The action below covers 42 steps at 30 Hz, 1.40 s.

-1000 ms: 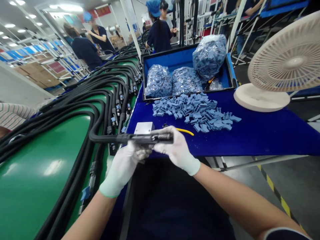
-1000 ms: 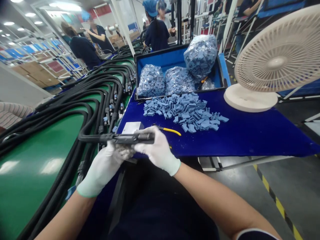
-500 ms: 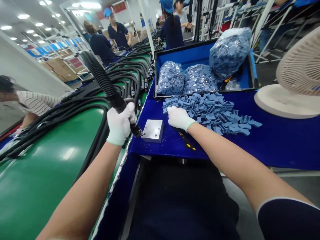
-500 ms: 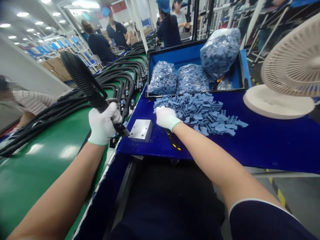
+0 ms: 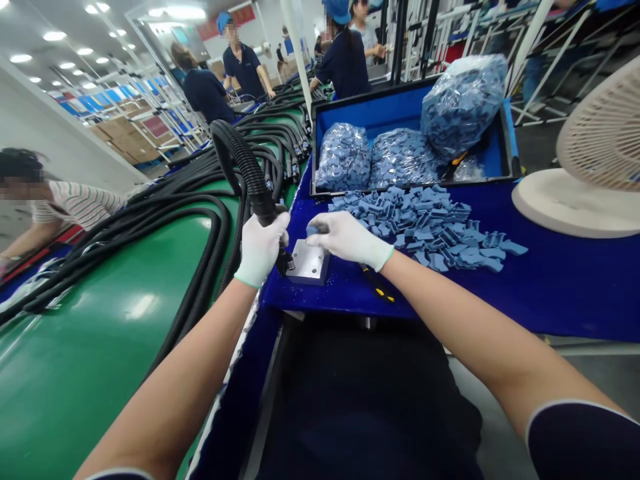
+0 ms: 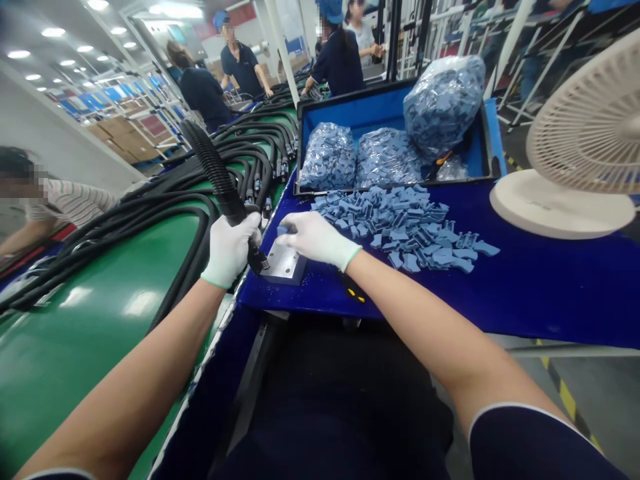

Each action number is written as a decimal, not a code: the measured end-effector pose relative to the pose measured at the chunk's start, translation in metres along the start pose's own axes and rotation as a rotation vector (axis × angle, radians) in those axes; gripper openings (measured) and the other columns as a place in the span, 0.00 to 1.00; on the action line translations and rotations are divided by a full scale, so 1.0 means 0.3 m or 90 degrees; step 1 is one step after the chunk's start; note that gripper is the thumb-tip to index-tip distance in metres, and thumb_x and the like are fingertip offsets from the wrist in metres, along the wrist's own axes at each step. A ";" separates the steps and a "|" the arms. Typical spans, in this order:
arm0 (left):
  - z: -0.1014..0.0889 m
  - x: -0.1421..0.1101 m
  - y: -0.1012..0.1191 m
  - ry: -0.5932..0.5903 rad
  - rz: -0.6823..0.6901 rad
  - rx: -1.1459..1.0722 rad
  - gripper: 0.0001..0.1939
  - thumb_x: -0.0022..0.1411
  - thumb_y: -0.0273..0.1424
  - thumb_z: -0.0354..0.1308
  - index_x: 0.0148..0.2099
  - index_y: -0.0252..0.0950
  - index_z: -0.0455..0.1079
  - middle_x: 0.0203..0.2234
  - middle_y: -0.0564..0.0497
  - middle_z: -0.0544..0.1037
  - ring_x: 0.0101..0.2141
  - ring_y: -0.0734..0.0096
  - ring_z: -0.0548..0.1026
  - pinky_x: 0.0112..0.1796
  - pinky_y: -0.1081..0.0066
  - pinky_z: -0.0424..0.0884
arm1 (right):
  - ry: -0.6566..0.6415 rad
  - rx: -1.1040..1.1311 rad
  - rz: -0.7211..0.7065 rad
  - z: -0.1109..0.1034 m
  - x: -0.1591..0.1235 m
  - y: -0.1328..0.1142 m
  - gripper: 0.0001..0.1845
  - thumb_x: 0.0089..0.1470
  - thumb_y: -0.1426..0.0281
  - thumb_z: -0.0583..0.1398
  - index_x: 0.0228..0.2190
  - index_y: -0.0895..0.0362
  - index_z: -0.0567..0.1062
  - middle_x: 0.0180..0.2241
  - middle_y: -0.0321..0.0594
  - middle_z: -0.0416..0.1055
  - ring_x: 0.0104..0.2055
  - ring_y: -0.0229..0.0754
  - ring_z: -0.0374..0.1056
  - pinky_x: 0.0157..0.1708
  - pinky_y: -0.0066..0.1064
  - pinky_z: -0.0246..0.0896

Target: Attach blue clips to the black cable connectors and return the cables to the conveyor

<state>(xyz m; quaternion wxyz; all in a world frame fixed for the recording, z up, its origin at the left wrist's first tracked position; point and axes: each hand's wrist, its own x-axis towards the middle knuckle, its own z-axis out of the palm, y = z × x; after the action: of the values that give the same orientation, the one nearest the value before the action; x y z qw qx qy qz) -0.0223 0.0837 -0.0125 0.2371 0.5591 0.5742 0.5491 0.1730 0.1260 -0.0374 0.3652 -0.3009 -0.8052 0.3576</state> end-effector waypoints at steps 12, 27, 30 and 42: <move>-0.031 0.022 -0.032 -0.073 -0.025 -0.061 0.16 0.59 0.39 0.67 0.45 0.33 0.75 0.27 0.53 0.76 0.28 0.70 0.73 0.34 0.69 0.71 | -0.141 0.063 0.057 0.160 0.114 0.020 0.21 0.51 0.55 0.67 0.20 0.58 0.72 0.21 0.32 0.67 0.23 0.34 0.58 0.25 0.30 0.50; -0.713 -0.346 -0.073 -0.050 -0.247 0.438 0.30 0.65 0.48 0.54 0.61 0.35 0.74 0.53 0.45 0.81 0.49 0.54 0.78 0.49 0.63 0.75 | -0.163 -0.116 0.027 0.160 0.083 0.032 0.10 0.57 0.64 0.65 0.35 0.55 0.84 0.37 0.40 0.82 0.37 0.43 0.75 0.37 0.33 0.65; -0.796 -0.470 -0.139 -0.084 -0.370 0.549 0.28 0.63 0.47 0.54 0.58 0.35 0.76 0.54 0.44 0.81 0.56 0.49 0.75 0.57 0.61 0.70 | -0.159 -0.194 0.027 0.185 0.081 0.030 0.10 0.57 0.64 0.64 0.37 0.54 0.85 0.38 0.40 0.82 0.38 0.46 0.75 0.38 0.35 0.66; -1.036 -0.512 -0.004 -0.019 -0.462 0.276 0.19 0.53 0.44 0.69 0.38 0.32 0.78 0.29 0.47 0.83 0.31 0.58 0.79 0.34 0.65 0.76 | -0.177 -0.097 -0.007 0.201 0.008 -0.127 0.11 0.59 0.66 0.64 0.42 0.56 0.84 0.41 0.42 0.82 0.41 0.47 0.77 0.44 0.36 0.70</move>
<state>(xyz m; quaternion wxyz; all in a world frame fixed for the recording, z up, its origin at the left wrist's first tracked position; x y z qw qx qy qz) -0.2579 -0.1683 0.0224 0.3005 0.3656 0.8323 0.2887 0.1148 0.0849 -0.0350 0.2285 -0.2712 -0.8742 0.3316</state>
